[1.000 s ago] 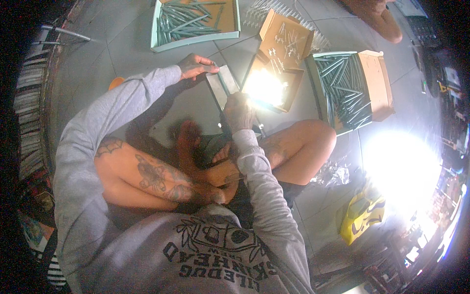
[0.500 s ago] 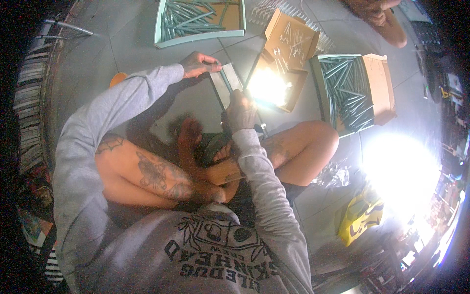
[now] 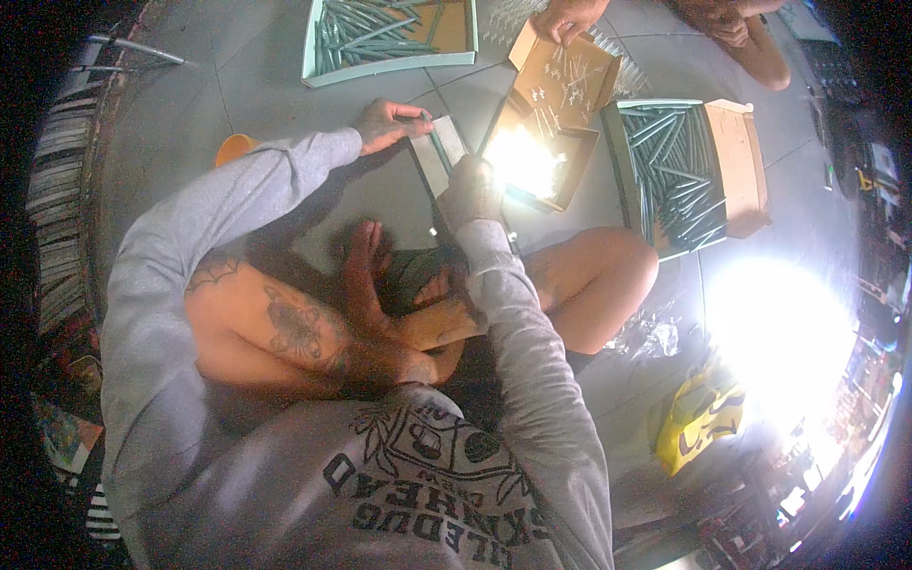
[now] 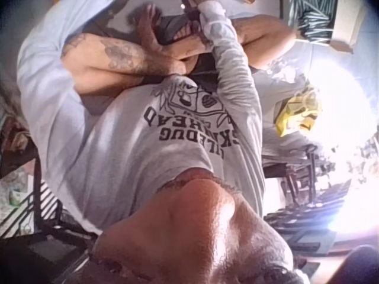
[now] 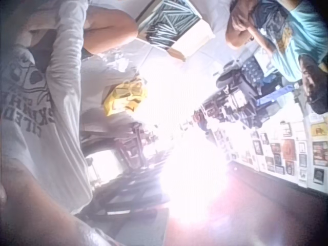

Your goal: The person uses scissors to cut a component and assembles small parts, including a spring and a tip, into a blue pen casing while sitting on a workshop floor.

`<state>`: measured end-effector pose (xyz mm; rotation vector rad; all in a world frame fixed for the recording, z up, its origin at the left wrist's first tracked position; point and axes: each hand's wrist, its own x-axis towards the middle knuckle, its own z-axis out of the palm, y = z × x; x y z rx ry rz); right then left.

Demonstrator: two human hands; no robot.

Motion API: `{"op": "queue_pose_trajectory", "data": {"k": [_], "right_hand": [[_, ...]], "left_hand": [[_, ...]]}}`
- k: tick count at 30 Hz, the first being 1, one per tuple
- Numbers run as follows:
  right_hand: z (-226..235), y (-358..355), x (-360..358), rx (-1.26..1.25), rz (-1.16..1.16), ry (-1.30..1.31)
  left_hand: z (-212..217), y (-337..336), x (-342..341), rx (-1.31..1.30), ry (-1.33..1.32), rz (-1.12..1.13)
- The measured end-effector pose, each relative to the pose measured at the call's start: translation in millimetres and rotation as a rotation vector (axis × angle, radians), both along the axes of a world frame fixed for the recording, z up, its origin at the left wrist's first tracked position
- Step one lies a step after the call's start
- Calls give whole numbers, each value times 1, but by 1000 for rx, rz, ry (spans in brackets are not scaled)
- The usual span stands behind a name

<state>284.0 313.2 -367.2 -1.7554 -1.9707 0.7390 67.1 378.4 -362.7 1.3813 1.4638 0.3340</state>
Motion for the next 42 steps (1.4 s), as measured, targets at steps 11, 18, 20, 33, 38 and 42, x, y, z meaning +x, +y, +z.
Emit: {"op": "queue_pose_trajectory", "data": {"k": [11,18,20,33,38,42], "right_hand": [[5,9,11,-80,132,-69],[9,3,14,-38,142,-129],[12,1,14,-61,89,-51],[3,-62,32,-135,-114,7],[-6,-57,5,-350,-226,163],[9,-58,4,-567,-119,132]], "left_hand": [[-9,-4,2,-91,-152,228],[-12,2,-15,-195,-261,250],[-14,5,-18,-171,-185,239],[-21,7,-6,-317,-328,201],[-41,27,-29,-283,-157,588],[-44,58,-70,258,-133,607]]}}
